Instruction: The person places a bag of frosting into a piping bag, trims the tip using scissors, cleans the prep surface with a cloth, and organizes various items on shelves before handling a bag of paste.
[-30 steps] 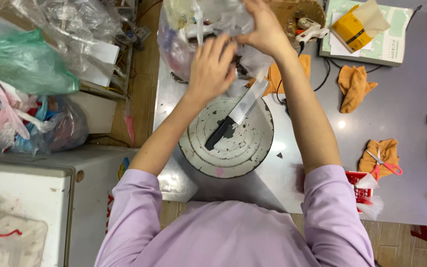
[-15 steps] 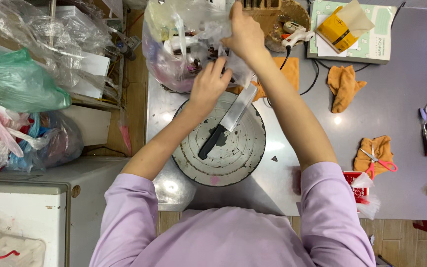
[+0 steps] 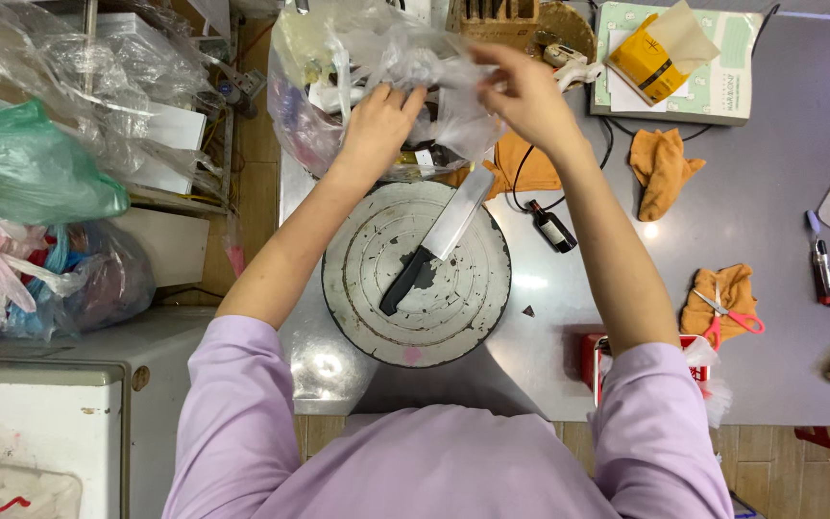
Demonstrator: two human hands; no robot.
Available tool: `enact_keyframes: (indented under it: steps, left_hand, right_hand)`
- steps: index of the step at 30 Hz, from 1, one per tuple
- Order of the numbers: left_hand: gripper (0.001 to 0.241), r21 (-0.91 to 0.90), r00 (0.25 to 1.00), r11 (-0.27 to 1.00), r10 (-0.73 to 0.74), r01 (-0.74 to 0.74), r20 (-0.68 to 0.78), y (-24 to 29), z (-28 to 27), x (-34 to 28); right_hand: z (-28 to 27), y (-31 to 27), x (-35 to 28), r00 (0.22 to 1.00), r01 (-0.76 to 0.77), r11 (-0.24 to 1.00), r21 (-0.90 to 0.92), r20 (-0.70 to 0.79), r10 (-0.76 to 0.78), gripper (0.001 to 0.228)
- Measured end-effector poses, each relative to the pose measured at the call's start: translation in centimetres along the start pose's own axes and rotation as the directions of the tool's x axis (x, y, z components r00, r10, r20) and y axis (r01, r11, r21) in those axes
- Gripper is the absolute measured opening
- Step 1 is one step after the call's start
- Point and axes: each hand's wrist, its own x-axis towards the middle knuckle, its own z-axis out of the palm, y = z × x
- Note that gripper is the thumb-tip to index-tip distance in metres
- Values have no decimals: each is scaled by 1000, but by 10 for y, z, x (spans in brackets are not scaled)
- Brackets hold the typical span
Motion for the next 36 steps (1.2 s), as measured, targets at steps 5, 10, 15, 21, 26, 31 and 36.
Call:
enact_keyframes:
  steps: [5,10,15,21,26,31,36]
  left_hand:
    - [41,-48,997,998,-29,33,75,9,-3,0]
    - [39,-6,969,984,-172,176,177,14,16,-2]
    - [15,328,901,908,-351,261,254,-7,93,8]
    - [18,327,882,914,-345,239,321,-35,156,12]
    - [16,131,889,936,-352,327,293,-33,122,26]
    - [30,-15,972,981,-191,195,140,-16,21,26]
    - [28,-131,988,986,-116,102,-101,3,-55,22]
  right_hand:
    - [9,-20,-26,963,-267,903,-335,-108,245,38]
    - [6,-27,-23,964,-185,979,-82,-208,165,33]
    - [5,-45,-8,942,33,986,161,-334,23,34]
    - [22,-65,-5,954,73,970,230,-299,-1,26]
    - [15,-76,-39,962,240,967,-88,-113,-249,17]
    - [9,-79,-64,988,129,992,-17,-80,-130,21]
    - [-1,-76,-82,994,60,995,86,-92,-52,21]
